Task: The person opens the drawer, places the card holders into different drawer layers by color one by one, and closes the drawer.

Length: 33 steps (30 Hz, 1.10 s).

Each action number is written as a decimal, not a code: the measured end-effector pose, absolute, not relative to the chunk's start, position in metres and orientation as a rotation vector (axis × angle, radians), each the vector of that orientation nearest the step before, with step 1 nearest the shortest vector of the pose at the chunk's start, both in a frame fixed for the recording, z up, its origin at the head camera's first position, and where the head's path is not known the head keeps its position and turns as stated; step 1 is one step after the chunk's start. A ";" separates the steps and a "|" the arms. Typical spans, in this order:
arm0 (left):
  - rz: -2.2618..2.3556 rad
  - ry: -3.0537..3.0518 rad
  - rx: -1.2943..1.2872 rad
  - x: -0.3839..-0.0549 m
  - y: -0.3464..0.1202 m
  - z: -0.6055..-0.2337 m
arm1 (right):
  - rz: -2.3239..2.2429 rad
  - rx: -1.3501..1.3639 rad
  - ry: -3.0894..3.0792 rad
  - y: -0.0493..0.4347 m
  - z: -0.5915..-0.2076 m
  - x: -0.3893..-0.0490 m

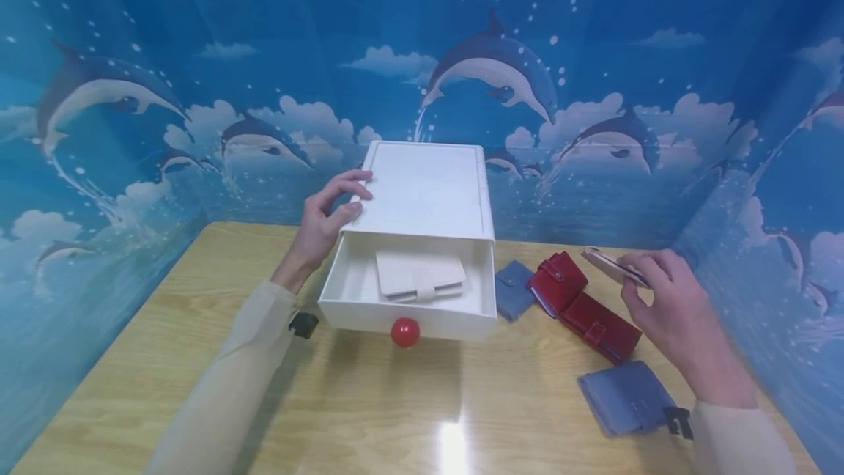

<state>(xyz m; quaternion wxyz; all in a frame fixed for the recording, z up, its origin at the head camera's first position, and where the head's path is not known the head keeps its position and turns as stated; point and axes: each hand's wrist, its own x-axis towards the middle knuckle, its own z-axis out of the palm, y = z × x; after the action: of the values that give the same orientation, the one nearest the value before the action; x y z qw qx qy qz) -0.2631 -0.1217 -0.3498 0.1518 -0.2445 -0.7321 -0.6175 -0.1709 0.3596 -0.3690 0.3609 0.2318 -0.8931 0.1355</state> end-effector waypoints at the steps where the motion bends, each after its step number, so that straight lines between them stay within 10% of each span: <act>1: -1.772 -2.105 -0.698 -0.263 -0.122 -0.350 | 0.351 0.602 -2.292 0.358 -0.367 -0.170; 33: -1.778 -2.108 -0.693 -0.261 -0.121 -0.348 | 0.405 0.710 -2.122 0.318 -0.341 -0.147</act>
<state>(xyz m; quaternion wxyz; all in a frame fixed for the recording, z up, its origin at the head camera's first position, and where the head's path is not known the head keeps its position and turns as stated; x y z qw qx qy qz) -0.2605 -0.1214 -0.3483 0.1486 -0.2409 -0.7330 -0.6185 -0.1468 0.3183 -0.3406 0.4203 0.2835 -0.8467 0.1615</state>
